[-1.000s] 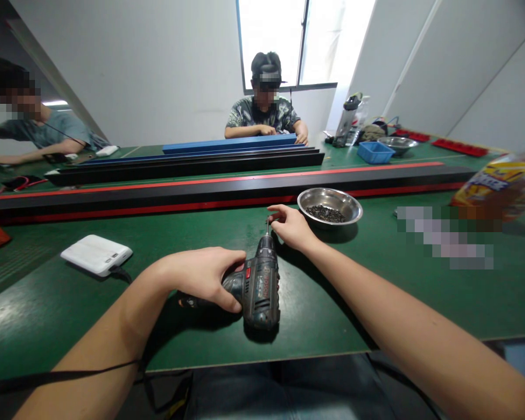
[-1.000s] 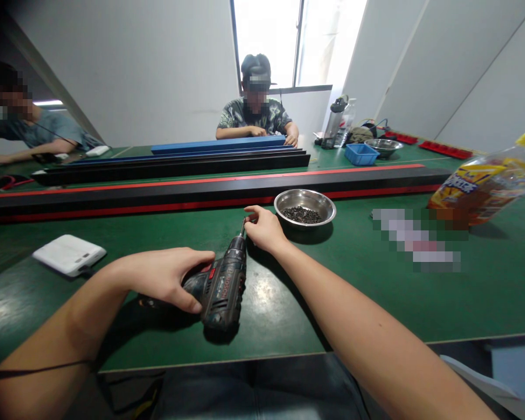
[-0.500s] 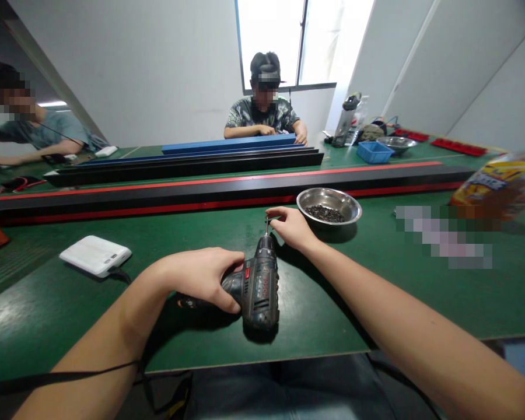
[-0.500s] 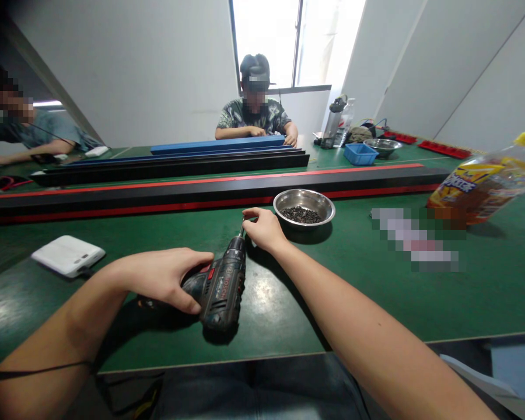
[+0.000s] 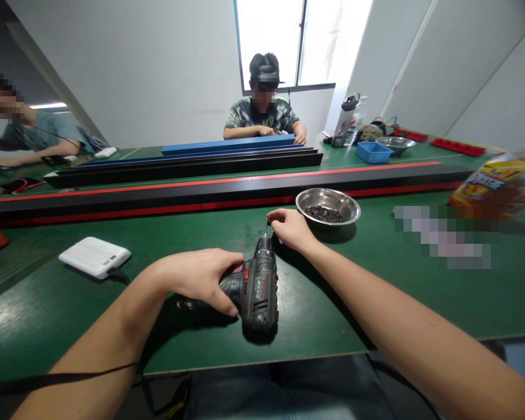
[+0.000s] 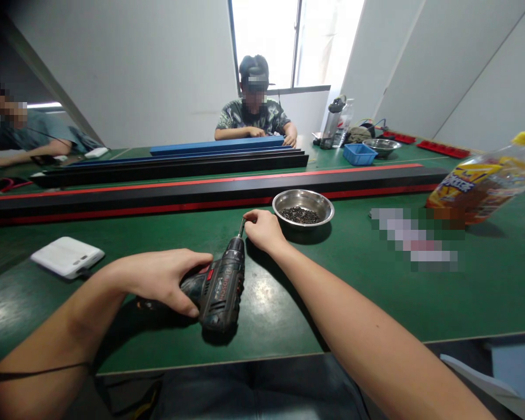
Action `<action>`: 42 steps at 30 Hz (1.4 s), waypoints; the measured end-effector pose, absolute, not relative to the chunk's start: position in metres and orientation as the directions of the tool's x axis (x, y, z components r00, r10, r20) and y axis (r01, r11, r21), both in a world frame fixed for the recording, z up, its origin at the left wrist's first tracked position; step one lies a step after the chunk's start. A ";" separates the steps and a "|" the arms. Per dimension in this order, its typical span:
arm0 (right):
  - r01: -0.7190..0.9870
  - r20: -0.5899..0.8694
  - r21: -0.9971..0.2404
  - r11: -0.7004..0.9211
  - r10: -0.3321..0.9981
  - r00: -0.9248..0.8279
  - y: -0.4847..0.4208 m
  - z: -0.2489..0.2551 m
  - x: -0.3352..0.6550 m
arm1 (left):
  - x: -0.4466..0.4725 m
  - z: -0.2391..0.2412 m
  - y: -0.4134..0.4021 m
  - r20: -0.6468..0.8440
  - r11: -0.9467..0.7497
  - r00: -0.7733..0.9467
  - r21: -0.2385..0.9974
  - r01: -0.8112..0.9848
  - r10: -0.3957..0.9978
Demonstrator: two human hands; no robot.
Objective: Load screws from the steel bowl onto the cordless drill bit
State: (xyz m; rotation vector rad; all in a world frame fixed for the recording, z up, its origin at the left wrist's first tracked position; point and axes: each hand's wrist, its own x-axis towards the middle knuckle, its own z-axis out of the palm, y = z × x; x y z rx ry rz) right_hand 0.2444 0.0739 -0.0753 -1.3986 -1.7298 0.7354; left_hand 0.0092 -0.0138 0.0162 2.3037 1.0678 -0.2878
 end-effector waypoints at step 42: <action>0.520 0.283 -0.769 0.373 0.927 -0.246 0.087 -0.072 0.249 | 0.009 0.016 -0.015 -0.423 -0.495 0.647 0.421 0.761 0.635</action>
